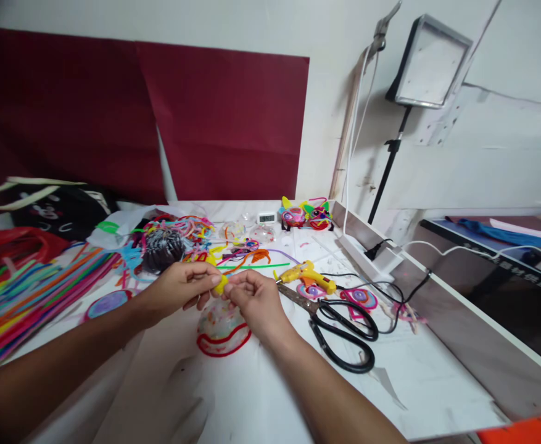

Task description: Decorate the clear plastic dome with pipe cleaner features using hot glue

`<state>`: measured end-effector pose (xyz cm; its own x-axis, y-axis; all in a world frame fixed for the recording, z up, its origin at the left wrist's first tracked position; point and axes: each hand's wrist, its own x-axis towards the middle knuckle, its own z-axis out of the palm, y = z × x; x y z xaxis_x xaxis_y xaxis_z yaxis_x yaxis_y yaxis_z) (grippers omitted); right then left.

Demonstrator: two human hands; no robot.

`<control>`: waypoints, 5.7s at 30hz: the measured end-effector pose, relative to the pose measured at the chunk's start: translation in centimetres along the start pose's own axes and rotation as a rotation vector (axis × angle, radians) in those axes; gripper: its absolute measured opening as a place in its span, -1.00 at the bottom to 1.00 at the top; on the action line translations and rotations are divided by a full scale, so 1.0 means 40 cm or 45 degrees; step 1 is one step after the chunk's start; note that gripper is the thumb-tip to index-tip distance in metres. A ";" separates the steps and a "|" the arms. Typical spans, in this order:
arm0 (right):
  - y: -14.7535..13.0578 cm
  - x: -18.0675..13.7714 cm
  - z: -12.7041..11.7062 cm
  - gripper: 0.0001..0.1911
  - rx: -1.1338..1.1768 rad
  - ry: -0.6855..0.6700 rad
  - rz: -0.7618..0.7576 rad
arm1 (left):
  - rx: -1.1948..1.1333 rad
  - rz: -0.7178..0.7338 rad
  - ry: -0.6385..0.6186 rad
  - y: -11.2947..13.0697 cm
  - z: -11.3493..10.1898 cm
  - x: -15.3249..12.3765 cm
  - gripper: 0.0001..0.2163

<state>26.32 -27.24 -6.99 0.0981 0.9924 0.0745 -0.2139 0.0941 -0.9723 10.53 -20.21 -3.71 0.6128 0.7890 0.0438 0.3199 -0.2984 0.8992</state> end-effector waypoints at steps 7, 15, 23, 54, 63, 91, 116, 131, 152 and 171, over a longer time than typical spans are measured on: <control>0.010 -0.005 0.008 -0.80 -0.130 -0.026 -0.038 | -0.352 -0.185 -0.016 -0.003 0.019 -0.042 -0.67; 0.037 -0.020 0.010 -0.92 -0.491 -0.017 -0.366 | -0.512 -0.220 -0.048 -0.041 0.028 -0.071 -0.69; 0.040 -0.035 0.003 -0.88 -1.057 -0.035 -1.039 | -0.687 -0.231 -0.221 -0.050 0.027 -0.087 -0.66; 0.022 0.008 -0.040 -0.82 -0.546 0.286 -0.438 | 0.241 0.503 0.177 -0.132 0.036 -0.061 -0.77; 0.019 0.002 -0.038 -0.82 -0.597 0.273 -0.442 | 0.381 0.479 0.159 -0.143 0.042 -0.043 -0.78; 0.011 -0.010 -0.041 -0.81 -1.170 0.098 -0.617 | 0.766 0.898 0.243 -0.162 0.031 -0.095 -0.71; 0.037 -0.017 -0.031 -0.83 -1.420 0.041 -0.736 | 1.107 0.979 -0.056 -0.206 0.056 -0.103 -0.32; 0.034 -0.027 -0.022 -0.77 -1.467 -0.001 -0.699 | 1.141 1.032 -0.040 -0.228 0.045 -0.092 -0.34; 0.041 -0.037 -0.008 -0.80 -1.528 0.005 -0.754 | 0.837 1.316 0.288 -0.169 0.020 -0.112 -0.68; 0.011 -0.059 0.006 -0.82 -1.595 0.104 -1.183 | 0.706 0.970 0.536 -0.114 0.001 -0.095 -0.76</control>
<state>25.77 -29.53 -7.55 -0.2097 0.6150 0.7601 0.8613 0.4842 -0.1542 6.79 -21.86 -8.00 0.5238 0.3788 0.7630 0.3064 -0.9195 0.2462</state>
